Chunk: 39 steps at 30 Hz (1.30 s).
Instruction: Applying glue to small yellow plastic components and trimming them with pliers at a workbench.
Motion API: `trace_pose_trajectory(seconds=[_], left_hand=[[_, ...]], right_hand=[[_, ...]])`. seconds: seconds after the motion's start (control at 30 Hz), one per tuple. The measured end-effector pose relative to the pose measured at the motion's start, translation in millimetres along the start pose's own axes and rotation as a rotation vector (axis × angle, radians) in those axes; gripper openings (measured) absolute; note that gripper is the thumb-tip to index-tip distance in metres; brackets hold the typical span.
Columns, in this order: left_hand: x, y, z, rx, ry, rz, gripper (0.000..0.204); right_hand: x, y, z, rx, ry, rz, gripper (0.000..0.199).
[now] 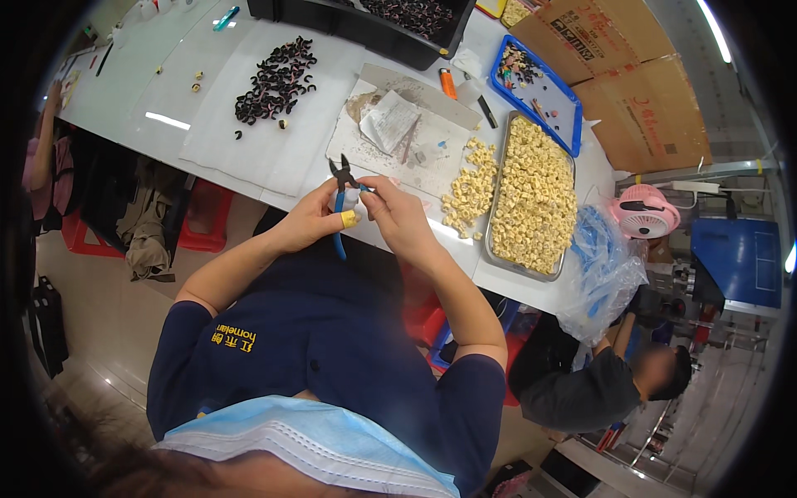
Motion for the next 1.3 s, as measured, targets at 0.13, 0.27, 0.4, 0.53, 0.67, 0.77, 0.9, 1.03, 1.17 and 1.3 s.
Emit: trace_pose_trajectory(seconds=[0.13,0.27,0.4,0.53,0.67,0.77,0.9,1.03,1.17,1.3], left_hand=[[3,0,0,0.060,-0.068,-0.052,0.054],[-1,-3,-1,0.061,-0.033,-0.283,0.050],[-1,4,2,-0.049,0.044,-0.246,0.046],[-9,12,5,-0.078,0.040,-0.146,0.048],[-8,9,6,-0.111,0.034,-0.056,0.054],[-6,0,5,-0.186,0.031,-0.008,0.051],[-9,4,6,-0.190,0.091,-0.029,0.047],[-7,15,10,-0.144,0.121,-0.046,0.039],[-6,5,9,-0.113,0.142,-0.075,0.032],[2,-4,2,-0.129,0.164,-0.171,0.029]], right_hand=[[4,-1,1,-0.062,-0.114,0.102,0.024],[5,-5,2,-0.044,-0.135,0.045,0.035],[0,-14,-5,0.090,-0.191,-0.106,0.086],[-18,-17,-9,0.204,0.038,-0.304,0.118],[-27,-11,-6,0.231,0.136,-0.332,0.111],[-30,-6,-4,0.265,0.141,-0.277,0.105],[-31,-15,-4,0.312,0.204,-0.271,0.096],[-12,-30,-12,0.360,0.476,-0.520,0.091],[-18,-6,-1,0.232,0.093,-0.106,0.093],[-5,-10,1,0.126,-0.210,0.083,0.075]])
Point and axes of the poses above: each hand's wrist, its own z-axis towards the middle knuckle, its own x-axis out of the back of the hand, y = z × x, the point moved 4 cm from there along z, towards the middle knuckle, and after that the axes turned 13 degrees about -x, right-handed, at the moved point
